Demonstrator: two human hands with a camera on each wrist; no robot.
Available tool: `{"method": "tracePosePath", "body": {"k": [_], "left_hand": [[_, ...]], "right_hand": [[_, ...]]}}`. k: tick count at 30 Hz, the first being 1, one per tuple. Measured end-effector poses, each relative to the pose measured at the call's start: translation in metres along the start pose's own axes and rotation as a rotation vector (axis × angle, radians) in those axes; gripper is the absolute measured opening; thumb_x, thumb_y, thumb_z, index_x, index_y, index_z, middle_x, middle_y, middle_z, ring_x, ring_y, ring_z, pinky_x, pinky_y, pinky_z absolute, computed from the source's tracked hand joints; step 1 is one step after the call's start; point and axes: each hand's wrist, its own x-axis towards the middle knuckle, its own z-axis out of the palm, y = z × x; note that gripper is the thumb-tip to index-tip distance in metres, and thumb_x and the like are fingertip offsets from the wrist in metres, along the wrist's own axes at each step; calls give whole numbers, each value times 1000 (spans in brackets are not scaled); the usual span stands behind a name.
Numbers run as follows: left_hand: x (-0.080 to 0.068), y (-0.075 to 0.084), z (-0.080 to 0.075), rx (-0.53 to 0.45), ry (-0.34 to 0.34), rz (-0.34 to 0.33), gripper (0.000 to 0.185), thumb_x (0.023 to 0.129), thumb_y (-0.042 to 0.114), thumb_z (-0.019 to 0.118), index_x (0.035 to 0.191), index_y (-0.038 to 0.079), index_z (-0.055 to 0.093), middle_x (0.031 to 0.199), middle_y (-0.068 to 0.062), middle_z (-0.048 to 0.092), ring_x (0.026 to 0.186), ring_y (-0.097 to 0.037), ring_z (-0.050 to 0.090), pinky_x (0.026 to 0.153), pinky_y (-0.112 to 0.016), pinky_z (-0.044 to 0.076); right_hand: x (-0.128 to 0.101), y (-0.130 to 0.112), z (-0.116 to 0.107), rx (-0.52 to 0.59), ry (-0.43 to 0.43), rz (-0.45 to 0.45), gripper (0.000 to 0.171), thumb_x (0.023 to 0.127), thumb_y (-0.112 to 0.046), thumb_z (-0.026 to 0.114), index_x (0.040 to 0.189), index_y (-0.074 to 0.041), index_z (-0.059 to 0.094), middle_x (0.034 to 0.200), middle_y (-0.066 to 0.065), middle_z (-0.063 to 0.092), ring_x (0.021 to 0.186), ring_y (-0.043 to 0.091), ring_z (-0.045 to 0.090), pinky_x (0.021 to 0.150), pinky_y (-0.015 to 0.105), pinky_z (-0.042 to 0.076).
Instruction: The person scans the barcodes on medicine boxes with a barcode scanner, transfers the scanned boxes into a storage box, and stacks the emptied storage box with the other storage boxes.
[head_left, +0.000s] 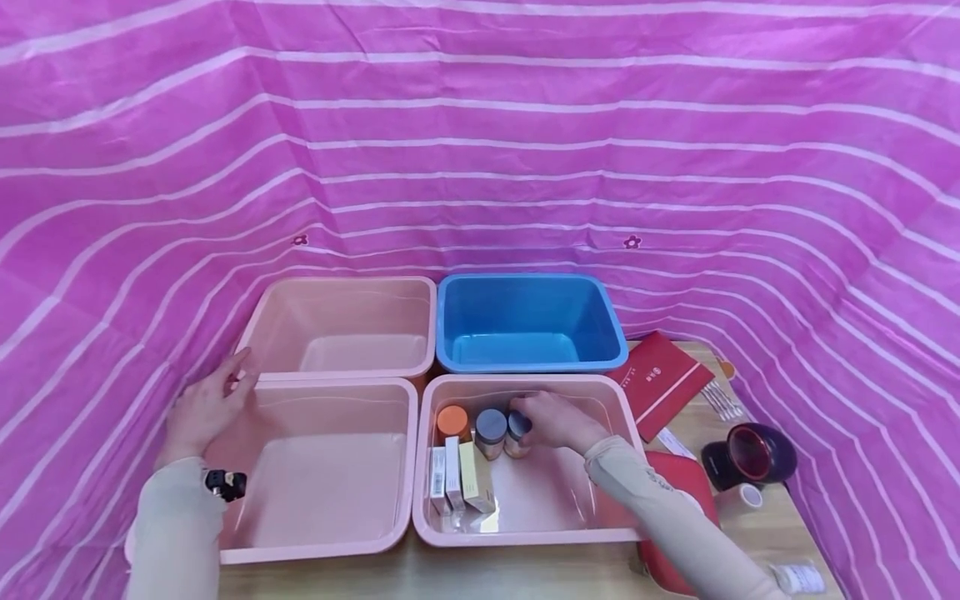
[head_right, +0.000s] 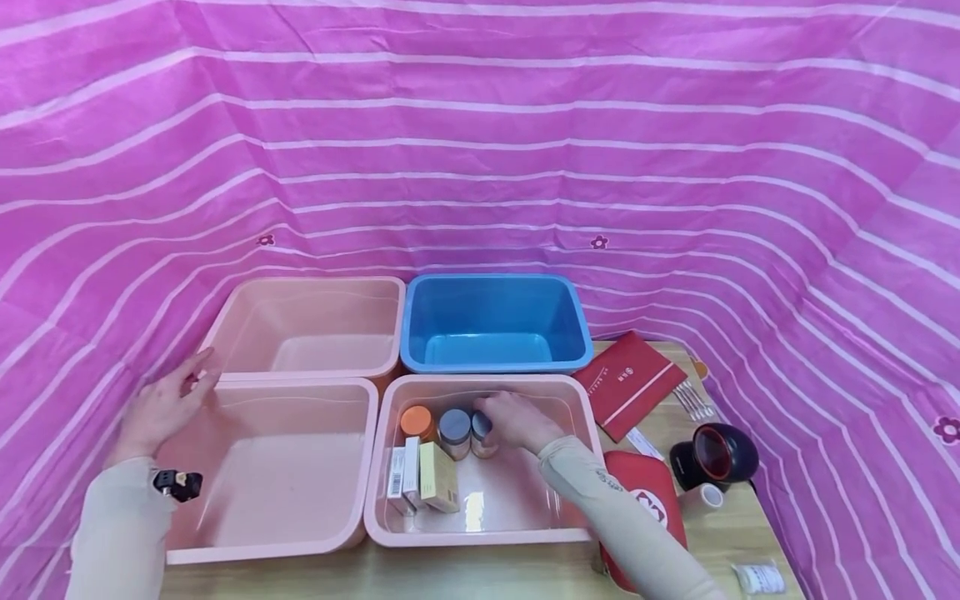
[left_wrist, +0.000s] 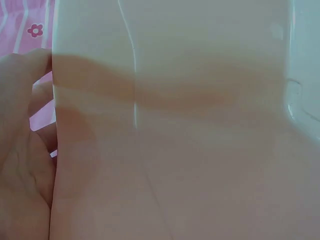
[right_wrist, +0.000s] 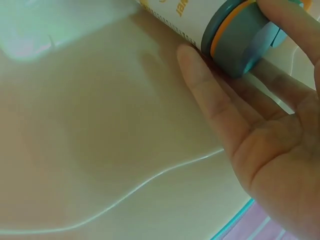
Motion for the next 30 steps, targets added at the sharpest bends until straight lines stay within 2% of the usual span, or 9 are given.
{"method": "tracePosePath", "body": {"k": [6,14,18,20,25,30], "left_hand": [[0,1,0,20,-36,-16,61,108,50,39,154,10,46,126,-34,64,116,-67,51,86,-73,41],[-1,2,0,17,-35,-23,62,108,51,38,154,11,46,126,-33,64,116,-66,51,84,-74,41],[0,2,0,20,-39,-28,62,108,52,37,154,11,45,126,-33,63,116,-66,51,84,-74,41],[0,2,0,22,-43,-30,63,108,52,36,155,11,45,125,-33,63,115,-66,52,84,-74,41],[2,2,-1,27,-54,-40,64,108,54,34,156,12,43,126,-34,63,115,-66,51,84,-74,41],[3,1,-1,27,-66,-55,64,107,55,33,157,14,42,128,-33,62,117,-66,50,85,-73,40]], "right_hand": [[-4,2,-6,-38,3,-32,34,79,-20,90,109,-14,74,95,1,73,87,16,67,87,38,60],[-24,-1,-26,60,68,-4,47,78,-18,91,120,-14,72,108,3,72,96,20,68,86,42,61],[-45,1,-49,72,153,-26,62,76,-18,92,133,-13,67,118,7,72,102,24,69,86,45,61],[-58,2,-60,102,189,-5,67,76,-18,92,136,-13,65,122,8,71,106,25,69,86,46,61],[-96,10,-87,177,258,93,56,79,-22,90,128,-8,67,115,8,70,97,22,67,74,35,62],[-131,25,-105,80,436,151,52,80,-25,88,124,-6,68,106,11,67,86,21,62,62,25,54]]}}
